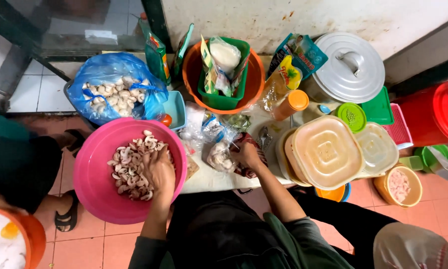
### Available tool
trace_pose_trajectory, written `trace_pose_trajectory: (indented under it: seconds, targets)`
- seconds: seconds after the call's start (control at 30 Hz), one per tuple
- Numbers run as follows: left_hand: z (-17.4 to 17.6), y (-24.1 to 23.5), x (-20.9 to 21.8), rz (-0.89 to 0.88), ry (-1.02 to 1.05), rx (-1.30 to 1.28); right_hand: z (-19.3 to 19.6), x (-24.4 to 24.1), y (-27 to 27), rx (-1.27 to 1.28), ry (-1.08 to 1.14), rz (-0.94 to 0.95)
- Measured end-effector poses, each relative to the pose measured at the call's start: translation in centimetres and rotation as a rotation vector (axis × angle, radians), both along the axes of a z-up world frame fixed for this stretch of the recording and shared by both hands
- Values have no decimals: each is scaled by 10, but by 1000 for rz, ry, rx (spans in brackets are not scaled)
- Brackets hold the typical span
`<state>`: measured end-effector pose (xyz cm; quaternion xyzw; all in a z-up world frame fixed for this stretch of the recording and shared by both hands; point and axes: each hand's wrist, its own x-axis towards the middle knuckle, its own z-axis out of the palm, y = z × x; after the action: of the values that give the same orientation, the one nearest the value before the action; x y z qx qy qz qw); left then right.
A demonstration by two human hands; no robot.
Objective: The person adds a packet of sauce to a large cooking pot and then spends the remainder of the video peeling and breaking apart whole mushrooms into a bowl.
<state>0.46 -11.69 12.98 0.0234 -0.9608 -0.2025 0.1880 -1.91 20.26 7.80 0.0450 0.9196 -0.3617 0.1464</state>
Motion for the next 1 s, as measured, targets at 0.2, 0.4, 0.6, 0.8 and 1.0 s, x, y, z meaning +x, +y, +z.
trace_pose_trajectory:
  seconds: [0.2,0.4,0.6,0.8,1.0]
  targets:
    - [-60,93,-8,-376,-25,318,-42,-8,-8,9,64,56]
    - [-159,121,-33,-257,-413,482,-7,0,-23,-61,153,21]
    - [-189,134,-43,-337,-222,480,-18,-6,-17,58,232,27]
    - [-70,132,-26,-327,-131,720,83,9,-3,22,385,-133]
    - [-49,105,-10,-513,-397,1425,132,20,-50,-404,427,228]
